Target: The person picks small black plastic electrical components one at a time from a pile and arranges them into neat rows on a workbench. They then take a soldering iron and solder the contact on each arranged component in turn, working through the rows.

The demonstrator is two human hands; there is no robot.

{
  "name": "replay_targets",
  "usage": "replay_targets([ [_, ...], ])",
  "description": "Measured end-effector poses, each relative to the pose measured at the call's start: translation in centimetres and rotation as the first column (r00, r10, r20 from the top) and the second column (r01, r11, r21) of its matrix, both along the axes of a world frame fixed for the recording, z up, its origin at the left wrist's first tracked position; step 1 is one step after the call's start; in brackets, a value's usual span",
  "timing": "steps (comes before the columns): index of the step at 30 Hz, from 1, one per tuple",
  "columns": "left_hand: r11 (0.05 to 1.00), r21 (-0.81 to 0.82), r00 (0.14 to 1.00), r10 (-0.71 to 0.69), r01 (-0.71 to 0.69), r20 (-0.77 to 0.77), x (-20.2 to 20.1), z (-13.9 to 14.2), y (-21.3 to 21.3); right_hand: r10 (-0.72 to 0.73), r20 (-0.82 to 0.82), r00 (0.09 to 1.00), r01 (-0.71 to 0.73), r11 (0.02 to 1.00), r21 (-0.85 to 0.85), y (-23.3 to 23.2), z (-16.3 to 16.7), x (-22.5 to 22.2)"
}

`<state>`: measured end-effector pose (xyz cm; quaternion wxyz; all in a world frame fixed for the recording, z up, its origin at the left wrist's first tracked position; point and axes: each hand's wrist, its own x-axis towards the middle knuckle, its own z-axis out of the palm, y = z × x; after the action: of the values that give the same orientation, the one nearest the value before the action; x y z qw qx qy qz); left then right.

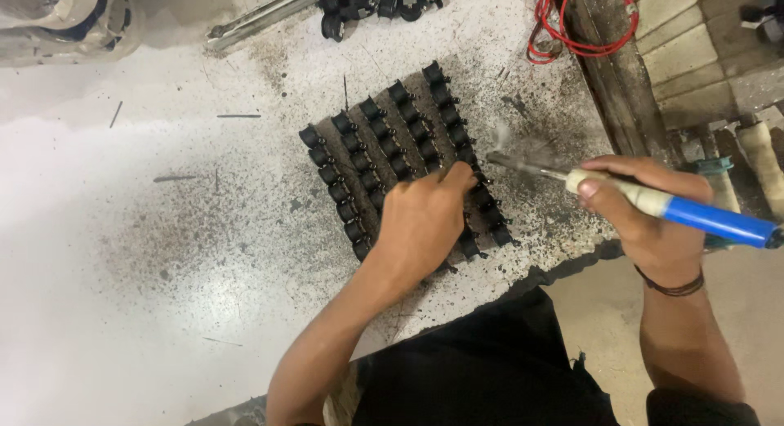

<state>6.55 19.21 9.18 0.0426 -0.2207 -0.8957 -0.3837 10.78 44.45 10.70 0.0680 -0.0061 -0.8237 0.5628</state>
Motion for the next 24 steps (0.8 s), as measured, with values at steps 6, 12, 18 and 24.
replay_targets([
  [6,0.990,0.092,0.955,0.130,-0.109,-0.267,-2.6,1.7,-0.7,-0.062,0.009,0.998,0.063,0.987,-0.149,0.9,-3.6,-0.1],
  [12,0.986,-0.108,0.988,0.112,-0.123,-0.102,-4.0,-4.7,0.8,0.026,-0.047,0.999,-0.028,0.998,-0.048,1.1,-3.8,-1.1],
  [18,0.988,-0.080,0.983,0.120,-0.132,-0.140,-3.9,-7.5,1.4,0.040,-0.037,0.998,-0.039,0.998,0.045,0.5,-3.2,-1.6],
  [24,0.993,-0.097,0.993,0.051,-0.061,-0.102,-4.2,-7.9,1.7,0.152,-0.093,0.984,-0.126,0.962,0.242,-1.0,-0.5,-2.6],
])
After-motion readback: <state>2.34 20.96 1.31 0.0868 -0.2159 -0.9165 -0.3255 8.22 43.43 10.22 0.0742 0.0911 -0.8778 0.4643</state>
